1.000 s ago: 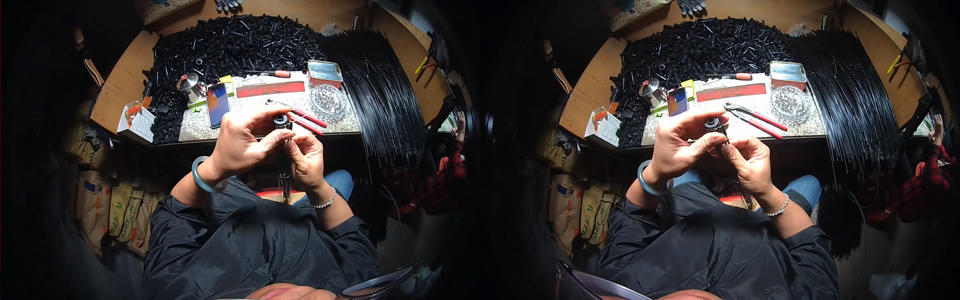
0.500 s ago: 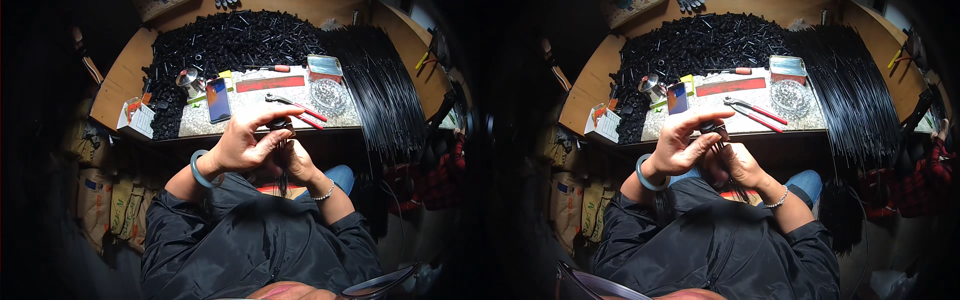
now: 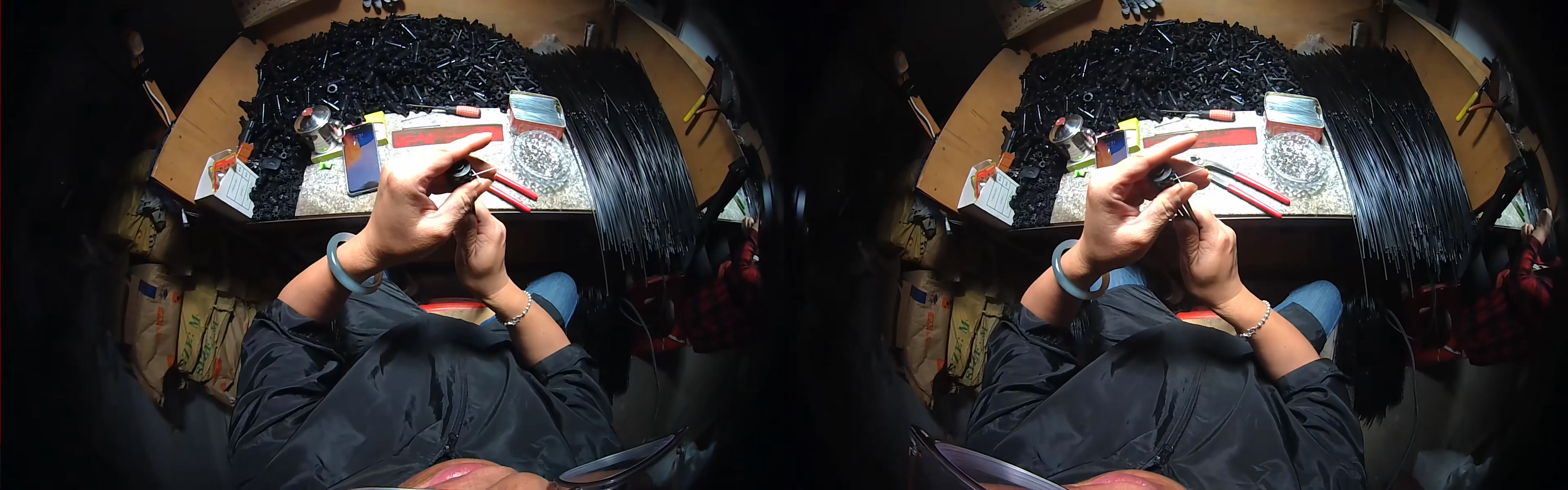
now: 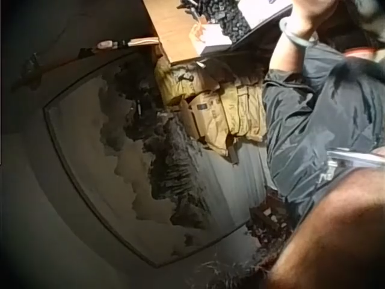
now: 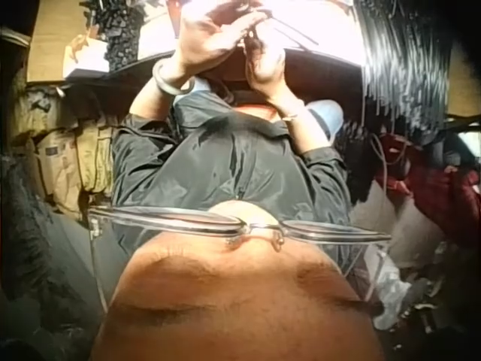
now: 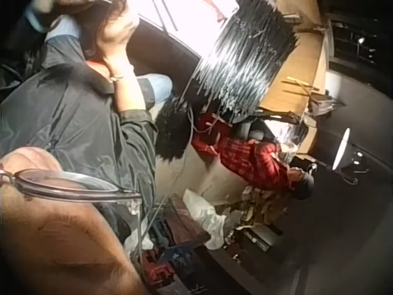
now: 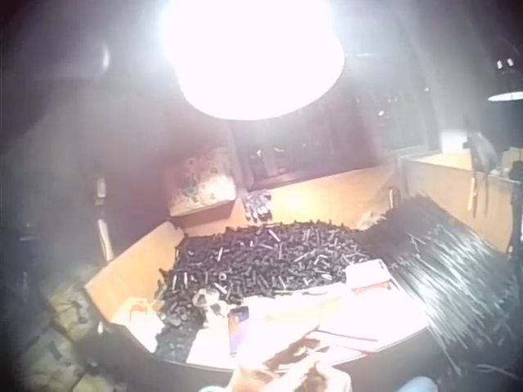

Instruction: Assembling and crimping black cable components at a manufacturing workbench.

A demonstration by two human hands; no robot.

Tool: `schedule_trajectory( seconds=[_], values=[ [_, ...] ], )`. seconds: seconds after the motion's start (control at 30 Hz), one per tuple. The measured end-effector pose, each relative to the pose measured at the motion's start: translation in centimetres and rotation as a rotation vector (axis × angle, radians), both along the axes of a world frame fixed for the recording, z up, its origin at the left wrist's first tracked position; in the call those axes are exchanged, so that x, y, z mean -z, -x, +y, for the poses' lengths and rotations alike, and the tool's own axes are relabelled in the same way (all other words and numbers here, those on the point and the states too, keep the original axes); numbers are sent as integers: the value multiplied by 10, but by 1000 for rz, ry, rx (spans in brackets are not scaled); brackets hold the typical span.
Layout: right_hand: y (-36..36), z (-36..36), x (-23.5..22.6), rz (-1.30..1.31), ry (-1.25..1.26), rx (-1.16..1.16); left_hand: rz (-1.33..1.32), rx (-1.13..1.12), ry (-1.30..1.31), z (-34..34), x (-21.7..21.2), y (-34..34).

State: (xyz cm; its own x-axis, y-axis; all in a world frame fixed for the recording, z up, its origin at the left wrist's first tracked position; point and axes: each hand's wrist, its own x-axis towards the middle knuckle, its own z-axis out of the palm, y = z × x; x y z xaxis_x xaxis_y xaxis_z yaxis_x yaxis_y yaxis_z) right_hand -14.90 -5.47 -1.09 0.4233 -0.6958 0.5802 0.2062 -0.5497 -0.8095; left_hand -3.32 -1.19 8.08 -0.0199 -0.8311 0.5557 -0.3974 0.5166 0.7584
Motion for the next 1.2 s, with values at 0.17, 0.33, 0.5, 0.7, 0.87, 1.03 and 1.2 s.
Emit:
schedule_trajectory(
  seconds=[0.17, 0.33, 0.5, 0.7, 0.87, 1.03, 1.2],
  values=[
    [-4, 0, 9, 50, 104, 126, -59, -166, 91, 1, 4, 15],
    [-3, -4, 19, 48, 143, 90, 216, -90, 179, -2, 23, 24],
    [2, 0, 30, 60, 208, 62, 209, 21, -273, -7, 43, 14],
    [45, -18, 8, 354, 339, 28, 312, -113, -140, 3, 51, 19],
    [38, 0, -53, 405, 660, 296, 28, -185, 94, 3, 67, 16],
    [38, -11, -30, 232, 682, 210, 241, -348, -96, 9, 69, 2],
    [33, -88, 43, 613, 610, 418, 349, -300, -177, 9, 66, -11]
  ],
)
